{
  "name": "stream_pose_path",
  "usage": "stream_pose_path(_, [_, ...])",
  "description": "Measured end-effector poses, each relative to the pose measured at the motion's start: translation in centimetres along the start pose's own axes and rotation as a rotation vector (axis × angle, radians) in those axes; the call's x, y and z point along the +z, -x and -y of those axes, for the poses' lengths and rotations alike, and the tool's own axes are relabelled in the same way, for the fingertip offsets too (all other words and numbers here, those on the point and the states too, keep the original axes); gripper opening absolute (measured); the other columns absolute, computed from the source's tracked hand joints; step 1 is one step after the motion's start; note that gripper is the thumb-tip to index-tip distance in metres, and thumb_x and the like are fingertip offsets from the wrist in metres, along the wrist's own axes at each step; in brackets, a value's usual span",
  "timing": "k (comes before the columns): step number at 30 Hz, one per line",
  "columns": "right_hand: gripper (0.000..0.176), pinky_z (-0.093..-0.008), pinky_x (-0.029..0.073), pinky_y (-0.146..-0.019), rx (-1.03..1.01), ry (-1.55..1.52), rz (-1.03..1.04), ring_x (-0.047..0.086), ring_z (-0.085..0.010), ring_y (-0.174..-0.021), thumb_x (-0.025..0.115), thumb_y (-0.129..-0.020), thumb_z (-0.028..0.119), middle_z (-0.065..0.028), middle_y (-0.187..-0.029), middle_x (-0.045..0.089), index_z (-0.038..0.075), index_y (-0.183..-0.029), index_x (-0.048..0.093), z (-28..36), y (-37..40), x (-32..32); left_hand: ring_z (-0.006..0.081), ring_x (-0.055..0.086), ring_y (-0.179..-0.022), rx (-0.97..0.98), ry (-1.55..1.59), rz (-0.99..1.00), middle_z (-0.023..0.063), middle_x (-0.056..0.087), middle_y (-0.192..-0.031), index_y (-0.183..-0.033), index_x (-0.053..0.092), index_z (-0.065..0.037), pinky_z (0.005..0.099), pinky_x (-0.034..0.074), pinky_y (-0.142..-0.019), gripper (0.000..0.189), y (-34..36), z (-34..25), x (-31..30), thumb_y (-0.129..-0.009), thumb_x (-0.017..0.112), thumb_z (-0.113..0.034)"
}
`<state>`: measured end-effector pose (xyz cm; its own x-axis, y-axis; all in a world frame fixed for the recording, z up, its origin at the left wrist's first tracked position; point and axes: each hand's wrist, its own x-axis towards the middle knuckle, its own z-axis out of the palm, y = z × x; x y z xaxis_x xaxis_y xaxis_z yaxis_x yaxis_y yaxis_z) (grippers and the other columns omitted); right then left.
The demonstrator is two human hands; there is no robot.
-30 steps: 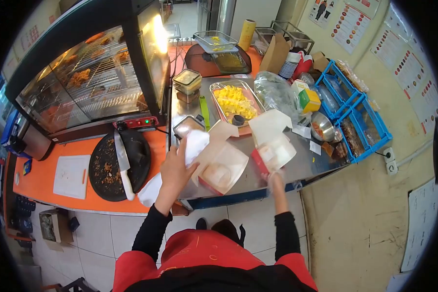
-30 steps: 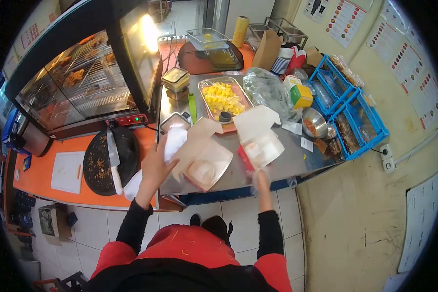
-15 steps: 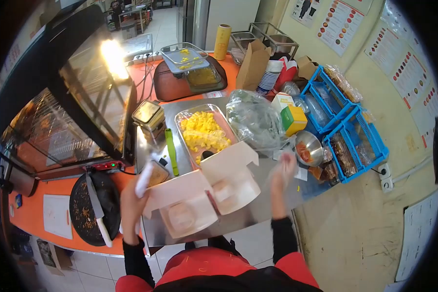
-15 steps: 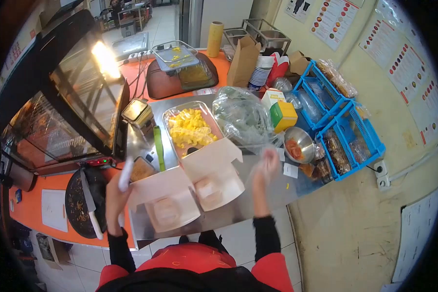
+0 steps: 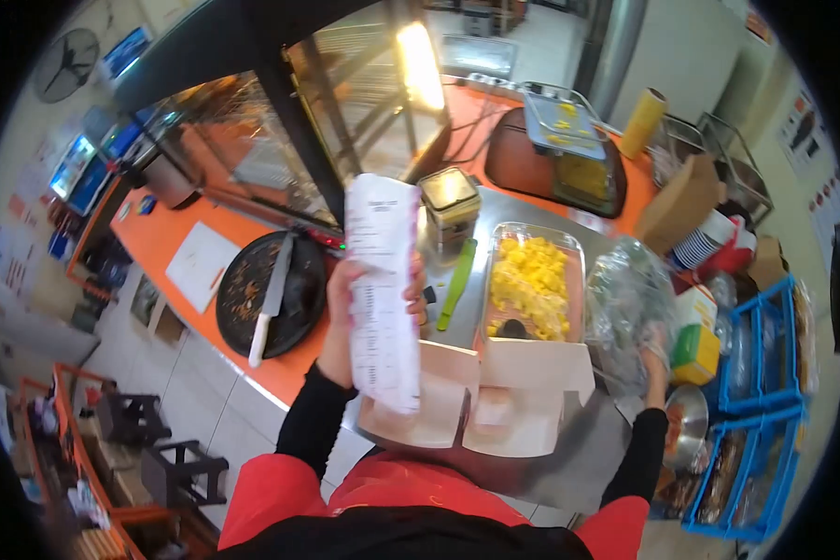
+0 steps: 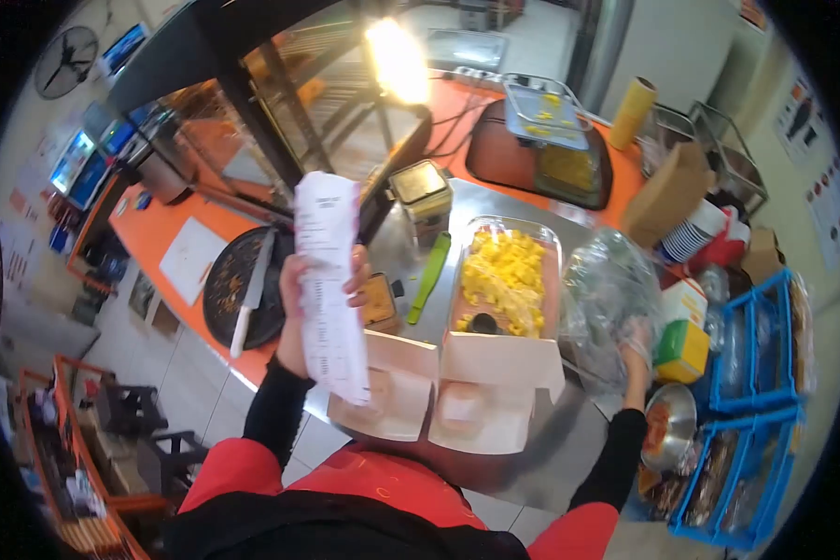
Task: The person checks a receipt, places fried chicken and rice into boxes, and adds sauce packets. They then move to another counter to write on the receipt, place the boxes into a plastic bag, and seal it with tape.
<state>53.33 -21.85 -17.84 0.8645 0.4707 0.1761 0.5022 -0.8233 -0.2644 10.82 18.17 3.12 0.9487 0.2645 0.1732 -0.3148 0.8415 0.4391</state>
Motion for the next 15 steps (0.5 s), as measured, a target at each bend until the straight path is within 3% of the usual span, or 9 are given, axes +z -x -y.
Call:
stream_pose_path(3, [0.028,-0.0338,0.045,-0.074,0.287,-0.006,-0.016,0.058,-0.0299,-0.084,0.055,-0.080,0.014,-0.0159,-0.101,0.060,0.006,-0.107,0.051,-2.7,-1.2,0.4,0.0183,0.041,-0.072,0.087,0.022,0.029,0.0132,0.044,-0.096,-0.118,0.037,0.003,0.0309,0.040,-0.059,0.062,-1.2,1.0,-0.6,-0.070,0.053,-0.034])
stream_pose_path(6, [0.035,-0.0397,0.041,-0.087,0.150,-0.130,-0.343,0.055,-0.0340,-0.101,0.051,-0.084,0.019,-0.0205,-0.107,0.058,0.002,-0.115,0.052,-11.8,-5.6,7.1,0.0190,0.042,-0.073,0.141,0.020,-0.018,0.0136,0.044,-0.098,-0.119,0.037,0.002,0.0314,0.040,-0.060,0.062,-1.6,1.6,-0.5,-0.070,0.054,-0.033])
stream_pose_path(7, [0.039,-0.0393,0.041,-0.088,-0.029,-0.387,-0.238,0.053,-0.0368,-0.101,0.053,-0.083,0.021,-0.0227,-0.108,0.057,-0.001,-0.115,0.050,-7.5,-4.1,4.5,0.0202,0.043,-0.076,0.152,0.036,-0.027,0.0145,0.045,-0.100,-0.120,0.036,0.001,0.0322,0.041,-0.061,0.062,-1.6,1.6,-0.4,-0.071,0.054,-0.032])
stream_pose_path(10, [0.038,-0.0390,0.042,-0.086,-0.017,0.080,-0.293,0.053,-0.0382,-0.100,0.052,-0.081,0.018,-0.0238,-0.107,0.056,0.000,-0.115,0.050,-3.1,-3.7,3.2,0.0239,0.049,-0.077,0.156,0.096,-0.035,0.0161,0.052,-0.102,-0.122,0.042,-0.004,0.0365,0.045,-0.065,0.061,-1.7,1.4,-0.5,-0.068,0.055,-0.028])
stream_pose_path(13, [0.043,-0.0405,0.044,-0.085,0.095,0.095,0.043,0.056,-0.0363,-0.100,0.056,-0.079,0.019,-0.0229,-0.107,0.058,0.003,-0.119,0.050,-8.6,-5.5,5.4,0.0241,0.050,-0.078,0.158,0.115,-0.067,0.0167,0.052,-0.103,-0.122,0.041,-0.004,0.0368,0.046,-0.066,0.060,-1.6,1.3,-0.9,-0.068,0.055,-0.027])
stream_pose_path(15, [0.041,-0.0405,0.044,-0.084,0.118,0.083,0.002,0.056,-0.0361,-0.099,0.056,-0.079,0.018,-0.0227,-0.106,0.058,0.003,-0.117,0.051,-8.0,-3.9,4.4,0.0227,0.047,-0.079,0.168,0.082,-0.043,0.0160,0.048,-0.103,-0.124,0.037,-0.003,0.0350,0.044,-0.065,0.061,-1.6,1.3,-0.9,-0.071,0.053,-0.029])
